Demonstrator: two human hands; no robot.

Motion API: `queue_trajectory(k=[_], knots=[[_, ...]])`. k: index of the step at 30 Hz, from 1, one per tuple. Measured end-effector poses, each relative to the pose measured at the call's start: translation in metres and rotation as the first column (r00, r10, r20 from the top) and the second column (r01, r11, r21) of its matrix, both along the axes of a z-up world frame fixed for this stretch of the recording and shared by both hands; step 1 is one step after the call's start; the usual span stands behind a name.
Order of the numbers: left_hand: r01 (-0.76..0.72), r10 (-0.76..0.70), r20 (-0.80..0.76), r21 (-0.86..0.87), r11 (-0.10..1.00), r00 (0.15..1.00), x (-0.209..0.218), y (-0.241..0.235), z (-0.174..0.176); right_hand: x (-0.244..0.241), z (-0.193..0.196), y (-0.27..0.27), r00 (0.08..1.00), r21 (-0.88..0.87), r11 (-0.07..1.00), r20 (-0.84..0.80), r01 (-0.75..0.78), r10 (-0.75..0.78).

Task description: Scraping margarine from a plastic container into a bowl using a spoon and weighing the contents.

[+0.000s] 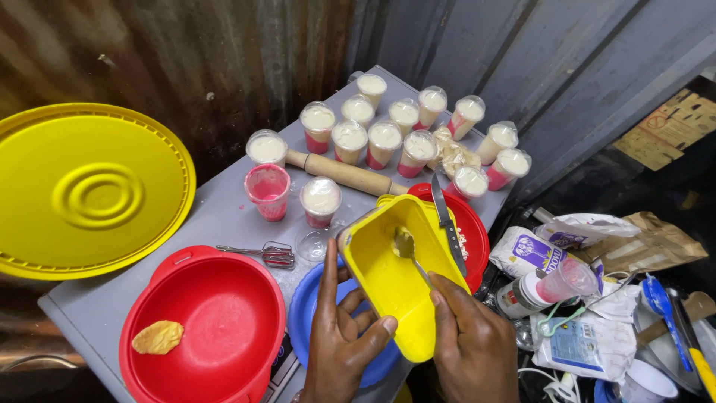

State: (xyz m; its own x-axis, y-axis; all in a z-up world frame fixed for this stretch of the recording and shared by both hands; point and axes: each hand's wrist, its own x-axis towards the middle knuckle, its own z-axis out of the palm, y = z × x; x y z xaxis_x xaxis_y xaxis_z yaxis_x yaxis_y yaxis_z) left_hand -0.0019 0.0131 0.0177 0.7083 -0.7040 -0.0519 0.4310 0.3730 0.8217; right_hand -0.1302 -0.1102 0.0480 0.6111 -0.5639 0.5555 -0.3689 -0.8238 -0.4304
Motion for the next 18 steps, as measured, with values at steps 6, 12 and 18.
queue_trajectory(k=[6,12,18], knots=[[0.052,-0.050,-0.030,0.070,0.996,0.998,0.005,0.007,0.004,0.001,0.012,-0.004,0.984,0.168,0.973,-0.049,-0.159,0.170],[0.044,-0.045,-0.017,-0.056,0.997,0.999,0.009,0.006,-0.019,-0.003,-0.007,-0.010,0.974,0.143,0.981,-0.166,-0.129,0.152],[-0.012,0.044,-0.122,0.249,0.968,0.992,0.018,0.009,0.003,-0.013,0.020,0.000,0.957,0.954,0.299,0.073,0.014,-0.279]])
